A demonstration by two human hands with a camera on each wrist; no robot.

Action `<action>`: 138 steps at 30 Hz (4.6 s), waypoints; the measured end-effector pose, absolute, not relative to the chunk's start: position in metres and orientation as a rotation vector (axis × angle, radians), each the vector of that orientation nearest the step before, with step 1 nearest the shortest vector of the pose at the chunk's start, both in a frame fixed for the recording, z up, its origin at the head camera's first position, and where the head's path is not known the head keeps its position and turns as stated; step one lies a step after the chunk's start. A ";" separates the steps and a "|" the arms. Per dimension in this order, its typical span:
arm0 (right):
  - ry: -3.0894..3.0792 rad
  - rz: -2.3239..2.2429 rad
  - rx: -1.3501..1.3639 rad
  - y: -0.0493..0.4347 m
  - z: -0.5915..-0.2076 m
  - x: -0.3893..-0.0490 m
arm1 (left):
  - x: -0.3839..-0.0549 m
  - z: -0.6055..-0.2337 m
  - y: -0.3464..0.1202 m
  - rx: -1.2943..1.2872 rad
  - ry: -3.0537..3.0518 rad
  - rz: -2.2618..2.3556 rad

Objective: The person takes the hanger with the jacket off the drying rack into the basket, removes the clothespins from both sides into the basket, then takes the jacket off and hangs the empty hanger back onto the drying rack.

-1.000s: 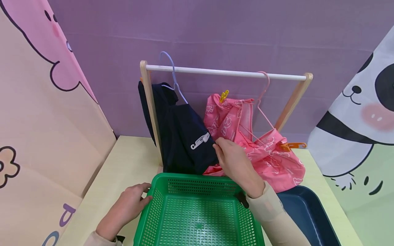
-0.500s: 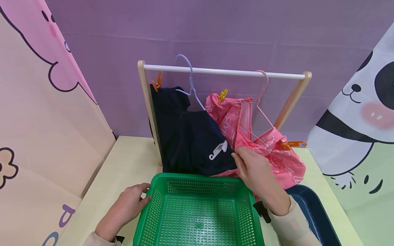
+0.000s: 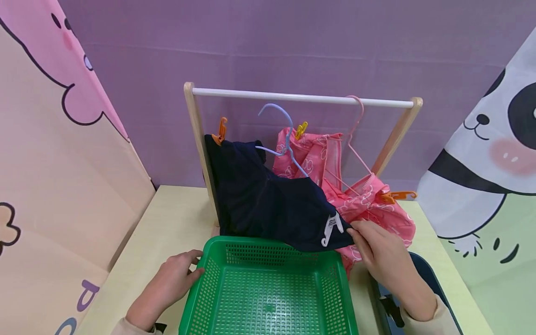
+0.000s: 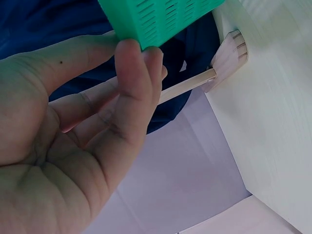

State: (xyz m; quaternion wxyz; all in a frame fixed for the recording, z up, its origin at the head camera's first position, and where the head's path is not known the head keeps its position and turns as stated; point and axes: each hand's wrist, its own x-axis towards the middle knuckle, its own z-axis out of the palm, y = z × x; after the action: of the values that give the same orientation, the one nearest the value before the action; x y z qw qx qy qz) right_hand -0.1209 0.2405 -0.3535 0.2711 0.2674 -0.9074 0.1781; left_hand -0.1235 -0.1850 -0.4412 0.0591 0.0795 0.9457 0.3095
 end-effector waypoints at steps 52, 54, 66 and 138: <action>-2.402 0.508 0.862 0.289 -0.385 -0.101 | -0.107 -0.379 -0.202 0.906 3.588 1.056; -2.426 0.505 0.867 0.290 -0.388 -0.099 | -0.098 -0.386 -0.202 0.842 3.556 1.050; -2.594 0.579 0.845 0.287 -0.427 -0.085 | -0.074 -0.429 -0.202 0.506 3.319 1.041; -2.380 0.579 0.893 0.260 -0.431 -0.065 | -0.092 -0.440 -0.201 0.757 3.249 0.921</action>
State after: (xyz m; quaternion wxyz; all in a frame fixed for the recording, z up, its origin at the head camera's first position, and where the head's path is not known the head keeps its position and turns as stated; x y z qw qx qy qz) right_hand -0.0649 0.2597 -0.4314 0.2642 0.3302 -0.8805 0.2143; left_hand -0.0917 -0.2012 -0.4404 -0.1591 0.2158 0.9268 0.2628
